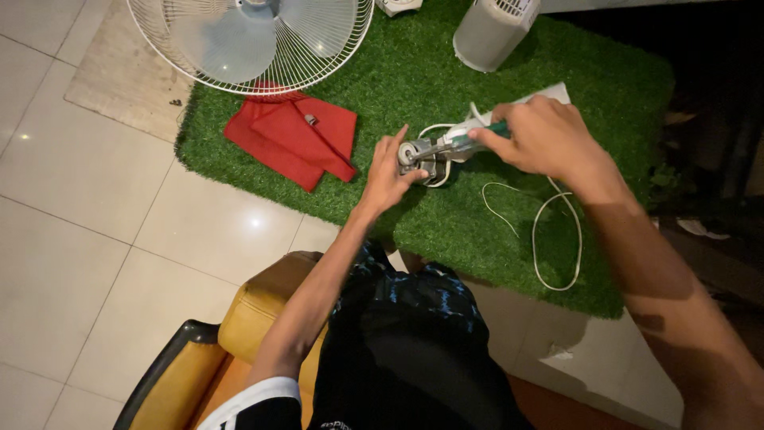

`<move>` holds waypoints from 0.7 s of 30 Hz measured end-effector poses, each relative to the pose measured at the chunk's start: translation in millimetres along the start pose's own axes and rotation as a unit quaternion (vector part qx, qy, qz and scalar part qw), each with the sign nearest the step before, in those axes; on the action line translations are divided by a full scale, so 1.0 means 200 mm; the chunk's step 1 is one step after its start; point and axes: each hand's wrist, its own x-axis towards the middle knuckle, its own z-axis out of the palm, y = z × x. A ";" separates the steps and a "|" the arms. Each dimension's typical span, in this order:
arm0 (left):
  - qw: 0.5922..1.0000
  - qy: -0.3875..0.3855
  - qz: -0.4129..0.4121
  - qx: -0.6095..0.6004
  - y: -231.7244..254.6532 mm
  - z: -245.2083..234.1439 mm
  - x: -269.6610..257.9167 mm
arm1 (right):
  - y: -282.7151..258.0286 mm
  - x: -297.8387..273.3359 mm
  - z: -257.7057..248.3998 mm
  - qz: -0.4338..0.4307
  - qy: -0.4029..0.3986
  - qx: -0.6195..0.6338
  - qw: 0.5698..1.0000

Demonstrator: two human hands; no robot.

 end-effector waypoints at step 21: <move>0.999 -0.020 0.020 0.026 0.00 0.00 0.06 | 0.50 -0.23 -0.03 -0.096 0.307 0.245 0.914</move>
